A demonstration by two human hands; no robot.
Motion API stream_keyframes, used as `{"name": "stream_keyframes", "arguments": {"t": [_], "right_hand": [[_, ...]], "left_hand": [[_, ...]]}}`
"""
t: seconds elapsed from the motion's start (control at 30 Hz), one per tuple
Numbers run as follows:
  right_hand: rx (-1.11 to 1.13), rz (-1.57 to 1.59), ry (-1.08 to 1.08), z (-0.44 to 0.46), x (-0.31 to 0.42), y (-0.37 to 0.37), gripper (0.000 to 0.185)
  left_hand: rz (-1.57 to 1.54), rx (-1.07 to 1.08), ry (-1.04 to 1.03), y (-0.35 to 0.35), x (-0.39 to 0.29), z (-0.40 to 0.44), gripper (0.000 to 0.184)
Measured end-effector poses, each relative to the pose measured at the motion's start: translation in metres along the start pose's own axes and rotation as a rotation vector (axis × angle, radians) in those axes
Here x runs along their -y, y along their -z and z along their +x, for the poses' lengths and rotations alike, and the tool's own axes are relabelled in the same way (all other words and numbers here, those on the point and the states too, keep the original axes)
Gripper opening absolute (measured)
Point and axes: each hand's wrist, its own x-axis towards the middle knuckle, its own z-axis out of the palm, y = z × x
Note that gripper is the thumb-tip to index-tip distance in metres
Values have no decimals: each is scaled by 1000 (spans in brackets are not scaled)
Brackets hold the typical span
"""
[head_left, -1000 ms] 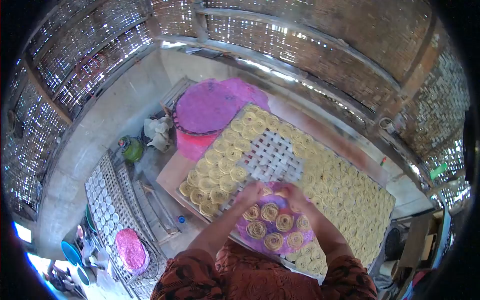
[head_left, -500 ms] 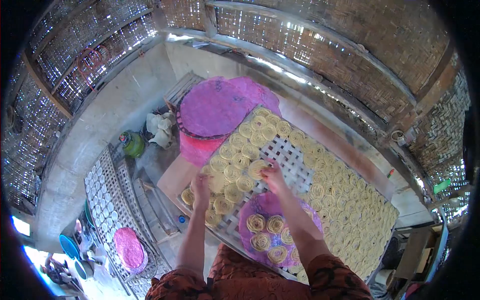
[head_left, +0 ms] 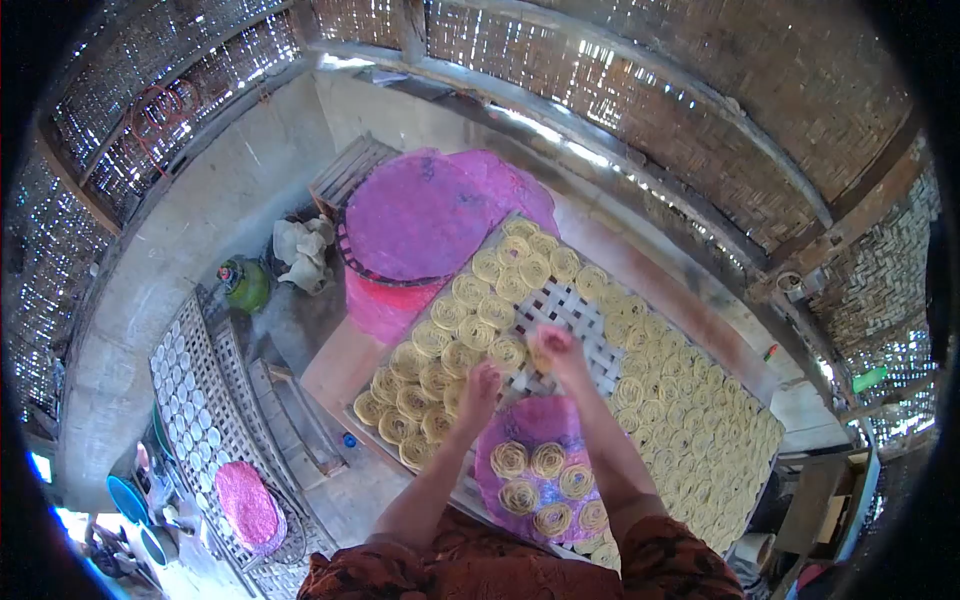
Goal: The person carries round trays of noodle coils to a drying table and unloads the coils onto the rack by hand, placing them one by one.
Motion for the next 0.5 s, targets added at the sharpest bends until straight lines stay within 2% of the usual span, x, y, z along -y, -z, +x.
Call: {"name": "stream_keyframes", "arguments": {"t": [0.03, 0.07, 0.13, 0.17, 0.23, 0.27, 0.3, 0.33, 0.37, 0.43, 0.5], "right_hand": [[-103, 49, 94, 8, -2, -1, 33], [-106, 57, 84, 16, -3, -2, 33], [-148, 146, 58, 33, -5, -6, 32], [-149, 152, 56, 42, -12, -7, 32], [-145, -92, 37, 52, -30, -8, 31], [-118, -408, 174, 48, -30, -6, 34], [-122, -406, 166, 39, -18, -6, 34], [-140, -613, 394, 21, 9, -11, 35], [-152, -821, 621, 3, 30, -12, 37], [-89, -761, 523, -42, 29, 1, 32], [413, -781, 220, -98, 15, 16, 23]], "left_hand": [[230, 72, -146, 5, 5, -3, 28], [236, 74, -136, 7, 9, -10, 28], [510, 189, 115, 10, 11, -30, 29], [515, 190, 118, 8, 3, -38, 29], [641, 400, 79, 5, -12, -59, 34], [643, 404, 87, 3, -9, -64, 34], [824, 459, -26, 0, -5, -70, 40], [1000, 513, -144, -3, -2, -76, 46], [994, 524, -137, -5, -2, -81, 46], [1193, 628, -181, -13, -4, -90, 53], [1218, 699, -179, -19, -9, -92, 57]]}}
